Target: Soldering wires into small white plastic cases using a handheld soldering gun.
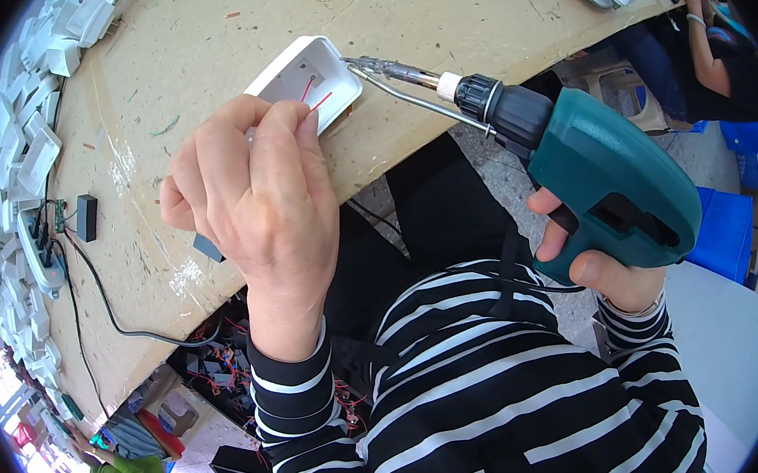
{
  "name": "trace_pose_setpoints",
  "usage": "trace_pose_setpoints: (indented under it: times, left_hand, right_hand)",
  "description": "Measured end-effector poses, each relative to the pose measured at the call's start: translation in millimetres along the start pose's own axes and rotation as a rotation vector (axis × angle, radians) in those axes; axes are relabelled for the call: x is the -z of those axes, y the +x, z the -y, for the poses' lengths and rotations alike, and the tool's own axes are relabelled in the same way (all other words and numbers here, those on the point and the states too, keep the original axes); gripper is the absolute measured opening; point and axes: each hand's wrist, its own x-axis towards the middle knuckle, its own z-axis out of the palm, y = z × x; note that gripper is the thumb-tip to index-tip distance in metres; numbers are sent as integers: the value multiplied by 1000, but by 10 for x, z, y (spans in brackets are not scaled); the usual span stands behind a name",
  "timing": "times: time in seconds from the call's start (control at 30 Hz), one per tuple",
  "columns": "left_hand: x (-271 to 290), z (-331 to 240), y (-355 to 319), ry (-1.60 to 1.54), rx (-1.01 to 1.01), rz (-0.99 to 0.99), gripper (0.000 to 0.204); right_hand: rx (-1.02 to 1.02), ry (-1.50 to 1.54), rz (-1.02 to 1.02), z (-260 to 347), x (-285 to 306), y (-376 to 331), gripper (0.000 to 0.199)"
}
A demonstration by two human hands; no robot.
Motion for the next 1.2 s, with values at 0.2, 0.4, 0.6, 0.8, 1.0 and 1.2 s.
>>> trace_pose_setpoints:
  times: [0.2, 0.4, 0.6, 0.8, 1.0, 1.2]
  left_hand:
    - [-1, -58, 15, 117, 11, 28, 9]
    - [-58, -22, 84, 63, -15, 46, 6]
    - [-128, -7, 115, 45, -23, 71, 4]
    - [-189, 7, 124, 82, -56, 30, 4]
    - [-228, 8, 128, 69, -72, -2, 5]
    - [-257, 20, 124, 48, -70, -29, 6]
  right_hand:
    - [9, -28, 39, -9, 30, 8, 73]
    - [107, -48, 108, -85, 58, 42, 72]
    - [149, -119, 193, -174, 119, 52, 69]
    - [159, -281, 266, -146, 171, 135, 69]
    - [152, -198, 17, -145, -12, 209, 31]
    - [120, -134, 21, -151, -40, 262, 23]
